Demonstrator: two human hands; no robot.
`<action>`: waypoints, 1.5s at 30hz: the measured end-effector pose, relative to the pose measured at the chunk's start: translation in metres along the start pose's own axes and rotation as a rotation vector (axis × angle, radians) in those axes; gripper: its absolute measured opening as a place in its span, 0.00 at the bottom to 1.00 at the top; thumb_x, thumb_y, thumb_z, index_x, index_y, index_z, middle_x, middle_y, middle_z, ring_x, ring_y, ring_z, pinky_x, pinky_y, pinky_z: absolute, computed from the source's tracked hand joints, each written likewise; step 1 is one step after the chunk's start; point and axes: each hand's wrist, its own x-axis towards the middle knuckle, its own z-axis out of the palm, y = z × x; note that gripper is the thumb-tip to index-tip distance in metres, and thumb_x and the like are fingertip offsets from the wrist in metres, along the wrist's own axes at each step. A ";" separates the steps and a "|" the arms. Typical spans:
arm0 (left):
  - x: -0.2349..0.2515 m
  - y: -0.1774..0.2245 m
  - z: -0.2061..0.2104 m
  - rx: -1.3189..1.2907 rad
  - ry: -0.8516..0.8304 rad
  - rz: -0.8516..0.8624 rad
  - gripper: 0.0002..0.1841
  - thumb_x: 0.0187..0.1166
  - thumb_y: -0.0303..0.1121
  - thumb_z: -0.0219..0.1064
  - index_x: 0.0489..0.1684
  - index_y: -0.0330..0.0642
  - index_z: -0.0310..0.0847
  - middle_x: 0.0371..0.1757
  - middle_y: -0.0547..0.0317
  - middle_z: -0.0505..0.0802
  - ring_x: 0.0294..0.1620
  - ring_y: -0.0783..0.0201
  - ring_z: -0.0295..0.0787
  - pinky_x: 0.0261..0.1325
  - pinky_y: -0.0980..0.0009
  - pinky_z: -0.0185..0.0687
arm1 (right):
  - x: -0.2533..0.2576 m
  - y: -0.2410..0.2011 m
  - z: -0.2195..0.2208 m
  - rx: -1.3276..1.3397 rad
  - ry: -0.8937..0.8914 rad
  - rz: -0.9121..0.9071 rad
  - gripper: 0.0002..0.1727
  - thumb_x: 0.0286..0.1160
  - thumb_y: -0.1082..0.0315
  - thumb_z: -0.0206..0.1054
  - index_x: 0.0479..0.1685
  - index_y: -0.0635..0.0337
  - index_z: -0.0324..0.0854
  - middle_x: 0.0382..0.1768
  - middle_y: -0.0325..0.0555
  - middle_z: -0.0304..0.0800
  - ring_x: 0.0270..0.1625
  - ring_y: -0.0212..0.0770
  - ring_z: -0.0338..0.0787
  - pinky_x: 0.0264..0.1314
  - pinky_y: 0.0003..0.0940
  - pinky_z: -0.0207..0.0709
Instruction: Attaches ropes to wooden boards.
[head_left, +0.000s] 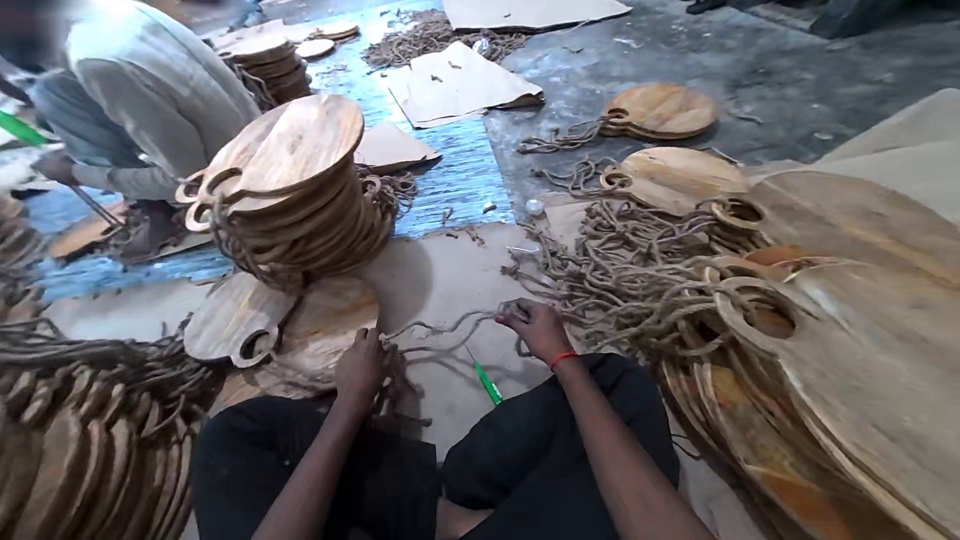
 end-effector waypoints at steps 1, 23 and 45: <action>-0.002 0.005 -0.007 -0.077 0.100 0.083 0.23 0.86 0.46 0.66 0.70 0.40 0.83 0.67 0.40 0.88 0.56 0.40 0.91 0.59 0.39 0.85 | 0.003 0.001 0.003 0.016 -0.085 -0.041 0.15 0.81 0.56 0.72 0.56 0.56 0.91 0.43 0.52 0.95 0.44 0.52 0.93 0.53 0.60 0.83; -0.016 0.050 0.046 -0.106 0.272 0.633 0.13 0.79 0.43 0.68 0.42 0.44 0.91 0.34 0.53 0.94 0.37 0.48 0.93 0.39 0.48 0.86 | -0.006 -0.018 0.034 0.136 -0.529 -0.007 0.13 0.78 0.62 0.75 0.55 0.57 0.89 0.42 0.48 0.92 0.31 0.38 0.87 0.35 0.36 0.82; 0.027 0.060 0.103 -0.732 -0.241 0.045 0.13 0.86 0.40 0.67 0.54 0.42 0.91 0.43 0.53 0.94 0.42 0.57 0.89 0.51 0.53 0.84 | 0.034 0.019 0.073 -0.179 -0.475 0.173 0.14 0.79 0.57 0.73 0.55 0.53 0.92 0.49 0.53 0.95 0.52 0.54 0.93 0.58 0.61 0.82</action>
